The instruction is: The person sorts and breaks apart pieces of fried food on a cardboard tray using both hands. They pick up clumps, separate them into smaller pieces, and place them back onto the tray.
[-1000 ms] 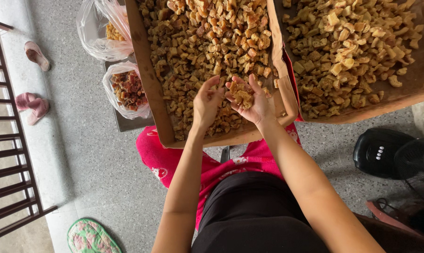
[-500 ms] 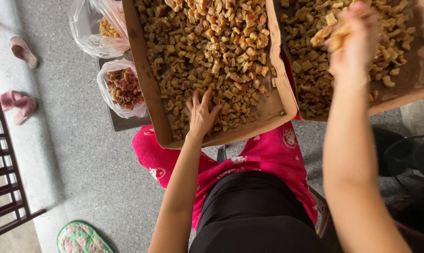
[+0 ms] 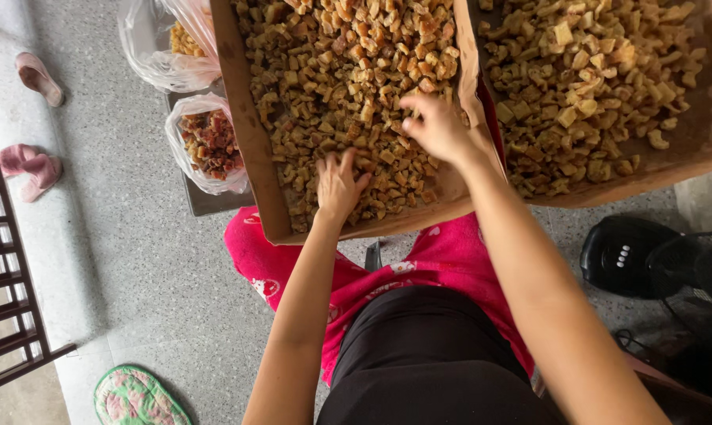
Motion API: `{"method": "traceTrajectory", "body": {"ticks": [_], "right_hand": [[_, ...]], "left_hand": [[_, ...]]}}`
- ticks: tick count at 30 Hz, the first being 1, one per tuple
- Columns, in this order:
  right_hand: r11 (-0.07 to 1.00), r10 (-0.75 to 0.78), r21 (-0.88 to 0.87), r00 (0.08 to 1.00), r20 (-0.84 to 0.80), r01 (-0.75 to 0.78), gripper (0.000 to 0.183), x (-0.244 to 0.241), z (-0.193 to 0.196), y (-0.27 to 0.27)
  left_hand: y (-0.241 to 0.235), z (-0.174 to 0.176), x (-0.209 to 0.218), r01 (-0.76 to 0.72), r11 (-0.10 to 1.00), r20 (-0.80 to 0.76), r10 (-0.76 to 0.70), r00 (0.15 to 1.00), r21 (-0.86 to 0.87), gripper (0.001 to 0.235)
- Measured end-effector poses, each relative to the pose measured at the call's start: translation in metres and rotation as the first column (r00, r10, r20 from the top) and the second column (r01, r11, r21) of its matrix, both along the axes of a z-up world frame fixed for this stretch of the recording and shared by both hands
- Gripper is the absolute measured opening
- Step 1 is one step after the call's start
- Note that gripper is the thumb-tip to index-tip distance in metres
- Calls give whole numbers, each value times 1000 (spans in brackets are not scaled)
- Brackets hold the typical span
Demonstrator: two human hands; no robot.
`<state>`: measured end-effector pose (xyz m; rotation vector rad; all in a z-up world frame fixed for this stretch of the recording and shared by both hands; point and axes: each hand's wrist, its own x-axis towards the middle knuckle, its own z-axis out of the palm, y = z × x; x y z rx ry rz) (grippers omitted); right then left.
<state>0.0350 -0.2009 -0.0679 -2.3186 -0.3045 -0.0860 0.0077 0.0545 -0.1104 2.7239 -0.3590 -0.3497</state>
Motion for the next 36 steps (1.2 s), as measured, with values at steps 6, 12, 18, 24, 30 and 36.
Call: {"method": "traceTrajectory", "body": {"ticks": [6, 12, 18, 24, 30, 36], "right_hand": [[915, -37, -402, 999, -17, 27, 39, -41, -49, 56], [994, -105, 7, 938, -331, 113, 32, -48, -52, 42], [99, 293, 888, 839, -458, 449, 32, -43, -7, 18], [-392, 463, 804, 851, -247, 447, 41, -32, -3, 34], [-393, 406, 722, 812, -420, 570, 70, -46, -10, 48], [-353, 380, 750, 818, -431, 559, 75, -53, -15, 44]], "left_hand": [[0, -1, -29, 184, 981, 138, -174, 975, -62, 27], [10, -15, -27, 269, 947, 123, -250, 960, -176, 41], [30, 17, 8, -654, 385, -700, 31, 714, -651, 36], [4, 92, 25, -756, 72, -752, -199, 629, -651, 28], [-30, 112, 27, -358, 457, -510, -269, 817, -814, 35], [-66, 128, 29, -258, 566, -498, -323, 805, -783, 40]]}}
